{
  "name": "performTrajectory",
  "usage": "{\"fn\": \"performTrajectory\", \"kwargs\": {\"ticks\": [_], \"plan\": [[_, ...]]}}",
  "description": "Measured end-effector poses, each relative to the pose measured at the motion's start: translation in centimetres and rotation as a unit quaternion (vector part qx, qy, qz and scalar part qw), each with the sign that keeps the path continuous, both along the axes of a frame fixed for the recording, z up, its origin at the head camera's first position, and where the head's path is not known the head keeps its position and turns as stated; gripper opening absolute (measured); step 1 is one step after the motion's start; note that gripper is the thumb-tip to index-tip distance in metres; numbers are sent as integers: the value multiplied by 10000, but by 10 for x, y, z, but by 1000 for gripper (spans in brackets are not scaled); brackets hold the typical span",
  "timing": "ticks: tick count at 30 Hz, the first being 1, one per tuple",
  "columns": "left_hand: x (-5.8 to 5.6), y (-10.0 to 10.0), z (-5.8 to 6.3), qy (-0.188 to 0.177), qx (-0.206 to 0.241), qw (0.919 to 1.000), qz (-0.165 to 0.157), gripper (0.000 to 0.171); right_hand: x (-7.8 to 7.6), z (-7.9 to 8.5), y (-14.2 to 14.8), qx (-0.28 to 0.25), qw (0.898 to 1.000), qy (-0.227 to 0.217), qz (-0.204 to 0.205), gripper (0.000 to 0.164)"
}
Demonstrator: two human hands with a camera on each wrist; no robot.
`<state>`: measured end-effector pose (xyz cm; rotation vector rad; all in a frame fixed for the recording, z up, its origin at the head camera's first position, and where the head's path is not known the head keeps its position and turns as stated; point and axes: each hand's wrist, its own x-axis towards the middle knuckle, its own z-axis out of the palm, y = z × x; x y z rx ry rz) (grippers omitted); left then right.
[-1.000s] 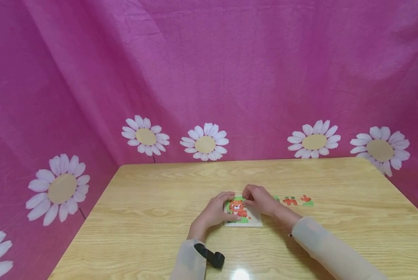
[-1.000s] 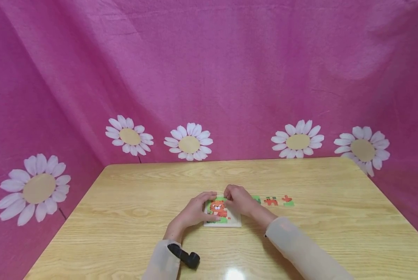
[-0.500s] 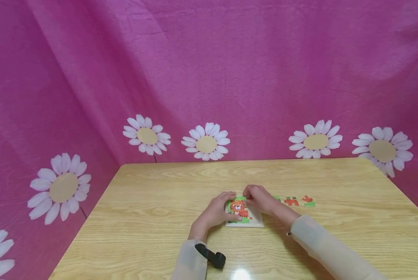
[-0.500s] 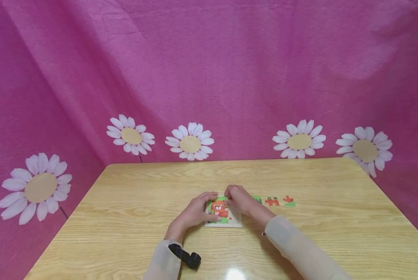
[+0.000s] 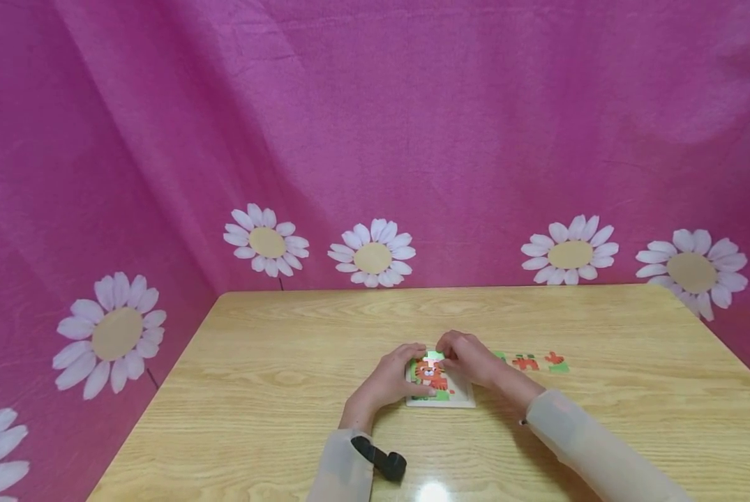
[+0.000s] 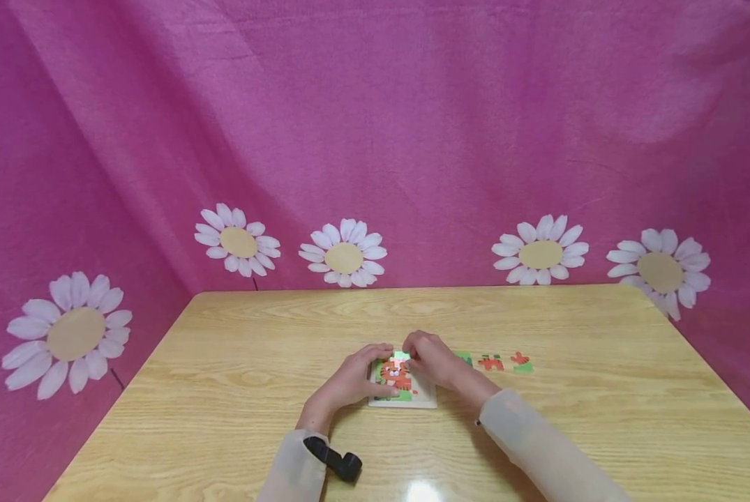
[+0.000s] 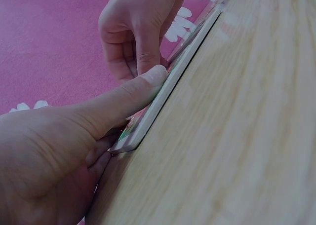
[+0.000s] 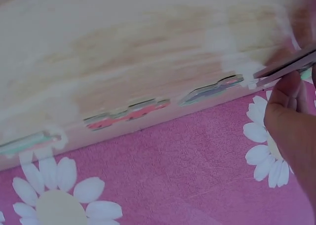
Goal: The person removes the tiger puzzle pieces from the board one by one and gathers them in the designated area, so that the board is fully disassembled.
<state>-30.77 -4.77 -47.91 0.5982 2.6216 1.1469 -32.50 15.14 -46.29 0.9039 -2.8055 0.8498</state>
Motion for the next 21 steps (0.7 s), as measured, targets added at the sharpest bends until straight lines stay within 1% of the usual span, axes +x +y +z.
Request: {"fn": "performTrajectory", "kwargs": {"ticks": [8, 11, 16, 21], "plan": [[0, 0, 0, -111, 104, 9999, -9, 73, 2, -4, 5, -137, 9993, 340, -66, 13], [1, 0, 0, -132, 145, 9998, -9, 73, 2, -3, 7, -149, 9992, 361, -35, 14], [0, -1, 0, -106, 102, 9999, -31, 73, 1, -2, 8, -194, 9995, 246, 46, 14], [-1, -2, 1, 35, -29, 9999, -96, 73, 1, -1, 8, -331, 9992, 198, 54, 14]]}}
